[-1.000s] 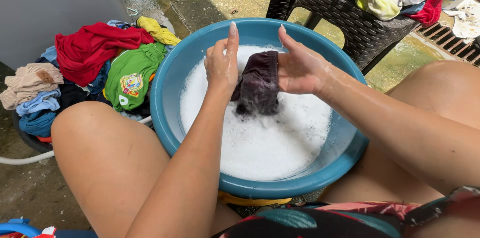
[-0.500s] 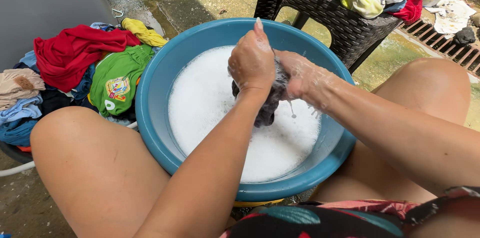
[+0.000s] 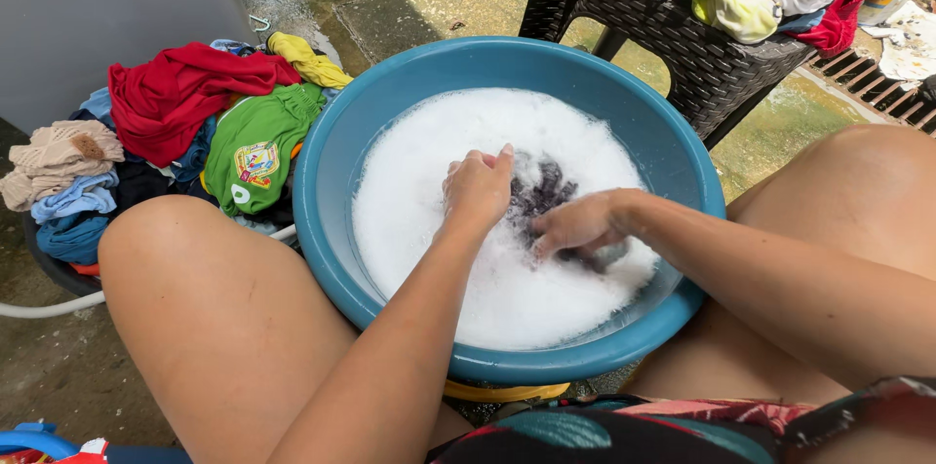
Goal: The person is washing clothes by hand in a basin of soapy water. They scrub, soak, and wring out several items of clothing before using a brush on a white garment.
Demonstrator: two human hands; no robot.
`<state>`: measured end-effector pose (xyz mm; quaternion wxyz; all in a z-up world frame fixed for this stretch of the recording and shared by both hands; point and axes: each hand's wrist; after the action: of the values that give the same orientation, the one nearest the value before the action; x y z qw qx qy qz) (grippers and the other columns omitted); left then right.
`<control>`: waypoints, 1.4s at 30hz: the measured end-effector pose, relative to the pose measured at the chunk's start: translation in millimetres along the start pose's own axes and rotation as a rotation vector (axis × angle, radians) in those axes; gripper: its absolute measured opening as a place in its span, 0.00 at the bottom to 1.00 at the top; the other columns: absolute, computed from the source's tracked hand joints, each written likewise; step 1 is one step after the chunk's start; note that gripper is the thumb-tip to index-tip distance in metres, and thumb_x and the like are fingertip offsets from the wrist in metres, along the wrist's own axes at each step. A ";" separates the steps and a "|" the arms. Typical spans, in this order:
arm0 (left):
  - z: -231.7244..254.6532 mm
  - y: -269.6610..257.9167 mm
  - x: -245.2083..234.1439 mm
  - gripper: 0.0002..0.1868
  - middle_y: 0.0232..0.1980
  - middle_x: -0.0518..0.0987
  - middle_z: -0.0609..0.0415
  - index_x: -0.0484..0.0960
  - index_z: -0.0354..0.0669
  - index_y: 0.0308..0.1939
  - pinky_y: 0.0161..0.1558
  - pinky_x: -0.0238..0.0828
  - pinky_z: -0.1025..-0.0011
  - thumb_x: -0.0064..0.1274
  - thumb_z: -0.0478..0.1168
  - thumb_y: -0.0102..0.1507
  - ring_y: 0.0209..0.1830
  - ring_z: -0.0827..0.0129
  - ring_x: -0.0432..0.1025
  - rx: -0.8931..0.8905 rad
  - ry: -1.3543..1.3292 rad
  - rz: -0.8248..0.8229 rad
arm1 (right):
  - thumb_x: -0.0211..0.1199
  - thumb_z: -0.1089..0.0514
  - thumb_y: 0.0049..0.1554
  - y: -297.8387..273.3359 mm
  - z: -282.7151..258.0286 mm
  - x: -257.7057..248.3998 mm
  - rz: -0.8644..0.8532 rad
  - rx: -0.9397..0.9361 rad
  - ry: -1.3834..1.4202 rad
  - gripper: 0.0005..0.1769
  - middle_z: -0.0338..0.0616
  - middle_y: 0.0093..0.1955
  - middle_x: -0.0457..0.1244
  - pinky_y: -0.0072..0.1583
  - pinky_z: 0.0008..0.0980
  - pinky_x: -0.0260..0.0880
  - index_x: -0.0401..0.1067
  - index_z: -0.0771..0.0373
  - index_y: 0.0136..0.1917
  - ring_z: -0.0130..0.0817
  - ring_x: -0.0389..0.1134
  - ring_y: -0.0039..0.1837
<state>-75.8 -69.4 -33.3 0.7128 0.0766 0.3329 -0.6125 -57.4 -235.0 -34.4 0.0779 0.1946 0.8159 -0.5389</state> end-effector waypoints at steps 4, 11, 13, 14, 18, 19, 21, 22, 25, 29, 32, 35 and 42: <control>19.9 9.2 -19.4 0.43 0.71 0.69 0.45 0.76 0.42 0.64 0.68 0.55 0.50 0.29 0.72 0.65 0.72 0.55 0.61 -0.013 -0.528 -0.099 | 0.57 0.36 0.58 -85.7 -17.9 -75.1 0.151 -0.598 0.629 0.32 0.44 0.54 0.70 0.45 0.24 0.74 0.73 0.63 0.62 0.25 0.70 0.47; 94.3 -4.6 15.3 0.30 0.61 0.81 0.40 0.76 0.37 0.58 0.58 0.77 0.54 0.48 0.56 0.62 0.58 0.51 0.79 -0.020 -1.187 -0.042 | 0.67 0.43 0.59 -79.8 -16.5 -112.1 0.221 -0.533 1.667 0.19 0.45 0.54 0.72 0.61 0.45 0.77 0.77 0.61 0.49 0.39 0.74 0.54; 137.9 -34.7 34.6 0.27 0.55 0.80 0.42 0.78 0.41 0.54 0.53 0.75 0.55 0.59 0.54 0.59 0.53 0.52 0.77 0.151 -0.586 0.222 | 0.67 0.44 0.60 -44.9 -13.3 -101.3 0.191 -0.425 1.687 0.19 0.46 0.54 0.72 0.61 0.45 0.77 0.76 0.63 0.51 0.40 0.74 0.54; 149.8 -44.9 36.4 0.28 0.55 0.77 0.42 0.80 0.44 0.53 0.54 0.69 0.55 0.65 0.58 0.60 0.55 0.51 0.73 0.240 -0.253 0.270 | 0.67 0.45 0.60 -33.6 -14.9 -95.9 0.192 -0.446 1.664 0.19 0.46 0.54 0.72 0.61 0.45 0.77 0.76 0.63 0.52 0.40 0.73 0.54; 128.7 -29.4 20.3 0.20 0.53 0.81 0.53 0.83 0.51 0.51 0.48 0.73 0.57 0.61 0.46 0.55 0.51 0.53 0.76 0.592 -0.163 0.598 | 0.66 0.47 0.60 -30.6 -19.2 -81.4 0.189 -0.455 1.543 0.21 0.49 0.54 0.71 0.61 0.46 0.77 0.73 0.66 0.56 0.41 0.73 0.54; 114.1 -12.9 4.4 0.21 0.52 0.80 0.54 0.83 0.51 0.51 0.47 0.72 0.56 0.62 0.50 0.56 0.50 0.52 0.76 0.501 -0.164 0.584 | 0.66 0.48 0.60 -34.5 -20.0 -79.0 0.181 -0.442 1.509 0.21 0.49 0.54 0.71 0.61 0.46 0.77 0.72 0.67 0.57 0.41 0.73 0.54; 93.1 10.3 -11.6 0.16 0.53 0.77 0.52 0.82 0.45 0.49 0.53 0.72 0.57 0.59 0.51 0.65 0.55 0.54 0.74 0.363 0.110 0.477 | 0.65 0.49 0.60 -43.6 -19.6 -83.6 0.165 -0.443 1.435 0.22 0.50 0.54 0.71 0.62 0.47 0.77 0.71 0.68 0.59 0.41 0.73 0.54; 76.4 15.3 -13.9 0.14 0.55 0.75 0.55 0.83 0.50 0.49 0.58 0.68 0.56 0.58 0.49 0.63 0.59 0.58 0.71 0.219 0.170 0.430 | 0.65 0.50 0.60 -46.9 -18.4 -92.0 0.158 -0.463 1.383 0.23 0.51 0.54 0.71 0.62 0.47 0.76 0.71 0.69 0.60 0.41 0.73 0.54; 31.0 28.0 -13.5 0.31 0.66 0.62 0.49 0.71 0.45 0.63 0.64 0.59 0.49 0.49 0.64 0.67 0.71 0.57 0.57 -0.147 0.239 0.294 | 0.66 0.52 0.63 -39.0 2.7 -114.9 0.364 -0.564 0.881 0.28 0.53 0.57 0.69 0.64 0.47 0.76 0.66 0.76 0.66 0.44 0.71 0.58; 8.1 31.1 0.3 0.42 0.74 0.52 0.43 0.56 0.47 0.74 0.65 0.63 0.46 0.51 0.63 0.64 0.74 0.48 0.53 -0.171 0.140 0.086 | 0.68 0.52 0.56 26.1 28.4 -59.2 0.400 -0.089 -0.018 0.39 0.56 0.70 0.60 0.76 0.51 0.51 0.57 0.68 0.74 0.47 0.56 0.75; 18.1 31.7 6.4 0.59 0.79 0.44 0.37 0.50 0.50 0.79 0.71 0.54 0.42 0.62 0.68 0.54 0.78 0.34 0.44 0.025 0.050 -0.035 | 0.66 0.58 0.54 51.0 23.7 -33.1 0.304 -0.113 -0.131 0.34 0.52 0.68 0.61 0.74 0.46 0.56 0.61 0.65 0.72 0.44 0.59 0.72; 21.9 40.5 -6.6 0.77 0.81 0.33 0.37 0.38 0.52 0.80 0.69 0.56 0.42 0.72 0.66 0.39 0.79 0.38 0.43 0.298 0.001 -0.301 | 0.57 0.59 0.58 21.5 7.2 -66.1 0.335 -0.095 0.222 0.20 0.55 0.53 0.69 0.54 0.45 0.74 0.74 0.70 0.61 0.43 0.70 0.48; 53.2 62.6 -27.7 0.48 0.57 0.84 0.48 0.80 0.40 0.59 0.62 0.71 0.61 0.78 0.51 0.37 0.57 0.61 0.77 0.555 -0.090 -0.435 | 0.60 0.53 0.68 -135.1 -27.3 -152.9 0.697 -0.818 0.616 0.08 0.42 0.47 0.67 0.59 0.35 0.72 0.72 0.59 0.50 0.31 0.68 0.49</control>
<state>1.5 -59.2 4.5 0.5319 0.1674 0.1306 -0.8197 30.1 -292.3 143.0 0.0787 0.5508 0.8297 -0.0445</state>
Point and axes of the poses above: each hand's wrist, its own y-axis towards the middle knuckle, its own x-axis out of the palm, z = x × y
